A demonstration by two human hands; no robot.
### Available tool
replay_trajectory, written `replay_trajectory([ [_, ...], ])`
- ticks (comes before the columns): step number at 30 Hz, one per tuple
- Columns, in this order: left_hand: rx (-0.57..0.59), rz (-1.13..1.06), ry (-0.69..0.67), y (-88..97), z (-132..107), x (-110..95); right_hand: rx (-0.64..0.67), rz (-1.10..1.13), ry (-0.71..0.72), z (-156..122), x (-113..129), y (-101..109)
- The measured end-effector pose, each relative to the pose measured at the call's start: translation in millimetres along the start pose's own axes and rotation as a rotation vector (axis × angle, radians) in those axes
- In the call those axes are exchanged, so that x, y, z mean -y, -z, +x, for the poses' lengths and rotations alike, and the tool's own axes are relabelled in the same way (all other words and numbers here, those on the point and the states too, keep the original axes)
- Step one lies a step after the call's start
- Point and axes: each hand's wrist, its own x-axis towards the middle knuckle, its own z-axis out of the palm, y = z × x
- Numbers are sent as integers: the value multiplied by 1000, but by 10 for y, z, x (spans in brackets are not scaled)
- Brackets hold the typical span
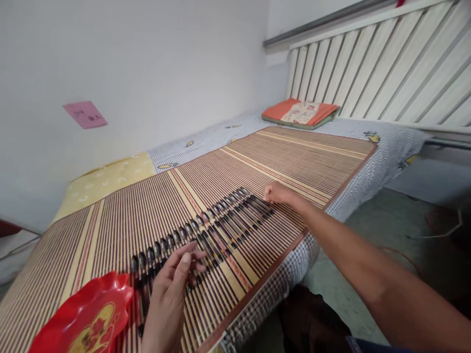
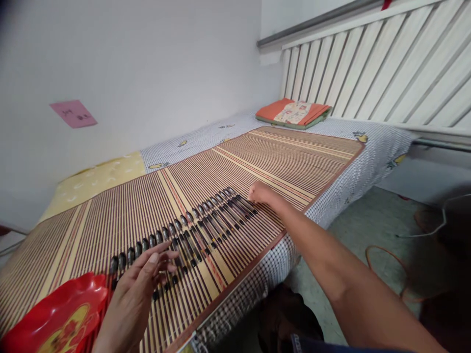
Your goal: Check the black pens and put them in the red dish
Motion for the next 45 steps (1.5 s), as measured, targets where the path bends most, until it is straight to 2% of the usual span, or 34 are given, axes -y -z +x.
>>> replay_trajectory([
  [26, 15, 25, 4, -9, 14, 13, 11, -71, 13, -104, 13, -35],
  [45, 19, 28, -16, -15, 14, 10, -193, 53, 104, -161, -13, -82],
])
